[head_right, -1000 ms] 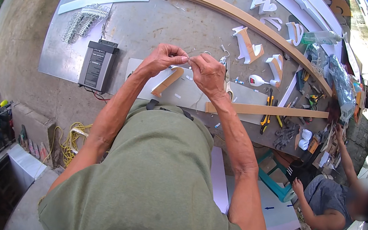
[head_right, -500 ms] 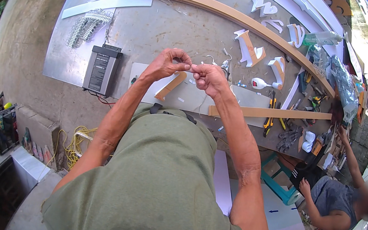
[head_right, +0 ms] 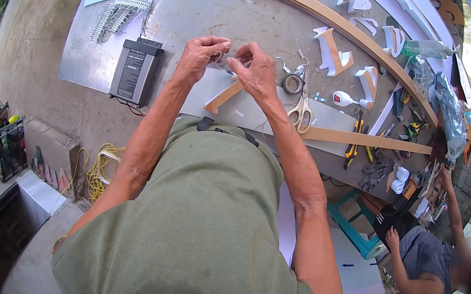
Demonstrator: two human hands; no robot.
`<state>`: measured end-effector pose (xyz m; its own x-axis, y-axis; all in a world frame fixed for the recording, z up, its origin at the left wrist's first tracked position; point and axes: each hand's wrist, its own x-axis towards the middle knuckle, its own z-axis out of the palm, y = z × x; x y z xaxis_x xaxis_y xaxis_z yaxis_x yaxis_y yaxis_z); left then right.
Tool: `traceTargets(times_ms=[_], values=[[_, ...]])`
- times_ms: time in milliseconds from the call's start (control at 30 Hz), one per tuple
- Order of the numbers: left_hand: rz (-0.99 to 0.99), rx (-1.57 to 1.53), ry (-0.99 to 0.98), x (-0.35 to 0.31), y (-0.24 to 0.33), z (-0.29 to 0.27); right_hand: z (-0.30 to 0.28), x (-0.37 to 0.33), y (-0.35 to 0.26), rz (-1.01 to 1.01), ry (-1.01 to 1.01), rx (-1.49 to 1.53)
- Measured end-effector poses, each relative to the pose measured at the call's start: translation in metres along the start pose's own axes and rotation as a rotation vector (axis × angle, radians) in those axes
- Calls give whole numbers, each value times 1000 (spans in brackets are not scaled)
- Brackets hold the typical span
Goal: Assembling and testing LED components for channel letters or signs.
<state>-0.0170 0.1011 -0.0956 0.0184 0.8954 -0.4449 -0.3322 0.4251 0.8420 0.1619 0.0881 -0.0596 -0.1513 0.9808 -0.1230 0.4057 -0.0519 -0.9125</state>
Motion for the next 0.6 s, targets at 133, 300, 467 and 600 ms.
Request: traceTargets(times_ms=[133,300,467,600], values=[[9,-52,43,-6,-5,-5,12,3,3,92,12,-16],[-3,-215,38,2,-20,-13,24,-3,5,-12,-33,57],[-22,-220,27,-1,-24,-11,35,3,-2,-185,-77,14],[-7,-149,20,-6,-13,-9,42,3,-2,-145,-84,66]])
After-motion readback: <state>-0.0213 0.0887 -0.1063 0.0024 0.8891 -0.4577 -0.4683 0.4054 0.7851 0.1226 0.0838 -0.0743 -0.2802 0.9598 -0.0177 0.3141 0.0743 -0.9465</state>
